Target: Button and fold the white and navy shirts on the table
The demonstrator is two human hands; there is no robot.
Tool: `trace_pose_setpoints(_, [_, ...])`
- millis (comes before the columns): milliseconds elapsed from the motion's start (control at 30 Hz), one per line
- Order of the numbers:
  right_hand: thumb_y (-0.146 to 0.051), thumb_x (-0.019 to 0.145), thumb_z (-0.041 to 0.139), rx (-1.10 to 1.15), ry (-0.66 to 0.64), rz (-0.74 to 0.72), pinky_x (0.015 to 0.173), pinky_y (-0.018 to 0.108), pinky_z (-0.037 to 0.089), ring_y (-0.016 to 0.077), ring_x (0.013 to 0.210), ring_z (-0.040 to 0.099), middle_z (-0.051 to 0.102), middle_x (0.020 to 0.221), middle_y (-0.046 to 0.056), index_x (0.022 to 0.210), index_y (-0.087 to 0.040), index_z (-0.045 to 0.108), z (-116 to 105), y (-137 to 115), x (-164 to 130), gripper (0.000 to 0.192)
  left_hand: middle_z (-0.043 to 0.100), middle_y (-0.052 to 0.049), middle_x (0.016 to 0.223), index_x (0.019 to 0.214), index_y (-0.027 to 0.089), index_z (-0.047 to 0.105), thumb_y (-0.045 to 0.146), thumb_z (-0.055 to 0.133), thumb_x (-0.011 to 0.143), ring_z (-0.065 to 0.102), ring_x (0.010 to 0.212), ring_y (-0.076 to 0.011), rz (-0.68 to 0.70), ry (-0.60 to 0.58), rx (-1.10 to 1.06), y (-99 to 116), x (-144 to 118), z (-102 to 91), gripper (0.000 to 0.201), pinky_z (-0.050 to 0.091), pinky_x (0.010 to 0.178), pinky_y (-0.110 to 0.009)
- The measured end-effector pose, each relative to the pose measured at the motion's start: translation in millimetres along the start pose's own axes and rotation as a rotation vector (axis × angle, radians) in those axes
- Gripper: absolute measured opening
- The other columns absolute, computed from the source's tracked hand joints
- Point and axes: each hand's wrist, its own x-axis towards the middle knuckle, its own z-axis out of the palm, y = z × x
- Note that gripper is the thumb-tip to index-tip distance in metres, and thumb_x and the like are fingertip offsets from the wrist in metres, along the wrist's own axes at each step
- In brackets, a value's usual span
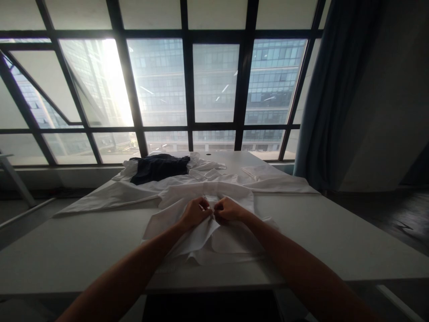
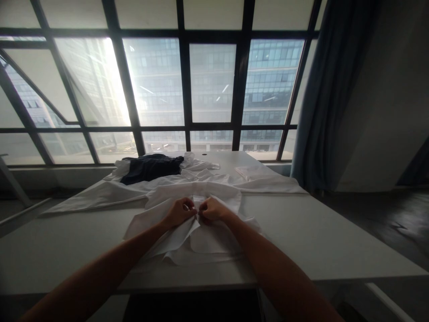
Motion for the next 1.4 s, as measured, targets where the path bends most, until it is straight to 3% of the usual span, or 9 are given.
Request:
trace_pose_setpoints(133, [-0.018,0.071,0.057,-0.033,-0.057,-0.023,0.045,0.017,0.042,0.0111,0.047,0.058,0.062,0.054,0.000,0.065,-0.013,0.064,-9.2,-1.7,-2.3,0.011,0.068,-0.004,0.080,0.085,0.017,0.068,0.033,0.075,0.065,0.060,0.072,-0.0184,0.023,-0.056,0.128,0.0,1.0,-8.1,0.026,0.045,0.069,-0.028])
trace_pose_setpoints(267, [-0.029,0.071,0.073,-0.250,0.142,-0.093,0.065,0.024,0.051,0.0182,0.070,0.066,0.071,0.080,0.007,0.080,-0.014,0.072,-36.4,-2.5,-5.3,0.017,0.063,-0.014,0.122,0.112,0.018,0.067,0.046,0.087,0.048,0.054,0.117,-0.0359,0.038,-0.279,0.257,5.7,4.2,-28.0,0.073,0.042,0.098,-0.041])
trace_pose_setpoints(433, [-0.038,0.040,0.093,-0.413,0.004,0.056,0.109,0.041,0.037,0.0370,0.132,0.043,0.048,0.145,0.013,0.131,-0.020,0.062,-62.8,6.8,-24.4,0.098,0.030,-0.019,0.157,0.144,0.020,0.045,0.059,0.088,0.039,0.021,0.143,-0.0462,-0.001,-0.709,0.453,22.0,-5.8,-40.1,0.120,0.019,0.113,-0.058])
trace_pose_setpoints(600, [-0.049,0.033,0.094,-0.530,-0.201,0.179,0.119,0.042,0.022,0.0390,0.145,0.019,0.021,0.160,0.011,0.151,-0.023,0.038,-59.2,6.2,-59.3,0.132,0.002,-0.021,0.161,0.157,0.018,0.017,0.066,0.086,0.038,0.000,0.145,-0.0499,0.030,-0.919,0.564,39.5,-47.5,-37.4,0.145,0.008,0.111,-0.068])
trace_pose_setpoints(733, [-0.056,0.031,0.093,-0.638,-0.334,0.235,0.114,0.043,0.030,0.0417,0.140,0.031,0.034,0.155,0.012,0.145,-0.022,0.048,-63.9,-13.4,-68.3,0.128,0.020,-0.019,0.160,0.154,0.020,0.030,0.068,0.084,0.044,0.020,0.143,-0.0484,0.156,-0.973,0.565,49.2,-57.8,-44.9,0.132,0.026,0.111,-0.061])
trace_pose_setpoints(867, [-0.071,0.067,0.071,-0.634,-0.220,0.189,0.103,0.040,0.043,0.0343,0.123,0.054,0.057,0.136,0.014,0.142,-0.017,0.051,-83.0,-22.7,-48.3,0.094,0.066,-0.007,0.128,0.129,0.026,0.063,0.065,0.055,0.085,0.061,0.116,-0.0274,0.212,-0.884,0.521,45.0,-19.5,-59.0,0.059,0.045,0.100,-0.038])
trace_pose_setpoints(1033, [-0.070,0.089,0.043,-0.842,0.062,0.184,0.120,0.046,0.016,0.0307,0.147,0.018,0.021,0.160,0.013,0.155,-0.014,0.026,-76.7,23.9,-26.1,0.089,0.033,-0.015,0.156,0.150,0.017,0.037,0.055,0.036,0.098,0.028,0.145,-0.0321,0.129,-0.543,0.682,2.4,5.1,-67.6,0.064,0.022,0.117,-0.051])
trace_pose_setpoints(1167, [-0.073,0.092,0.011,-0.792,0.045,0.215,0.121,0.048,0.005,0.0263,0.150,0.002,0.003,0.163,0.006,0.158,-0.016,0.012,-57.5,65.6,-36.6,0.087,0.008,-0.008,0.163,0.156,0.025,0.021,0.068,0.028,0.095,0.004,0.151,-0.0286,0.122,-0.608,0.744,-28.3,-15.4,-75.7,0.076,0.005,0.119,-0.054])
trace_pose_setpoints(1400, [-0.082,0.085,0.031,-0.770,0.014,0.220,0.118,0.042,0.023,0.0320,0.145,0.025,0.026,0.158,0.012,0.153,-0.015,0.033,-77.3,48.6,-30.6,0.096,0.022,-0.008,0.161,0.152,0.027,0.033,0.079,0.035,0.085,0.019,0.148,-0.0302,0.129,-0.662,0.765,-13.7,-3.6,-86.7,0.085,0.015,0.119,-0.049])
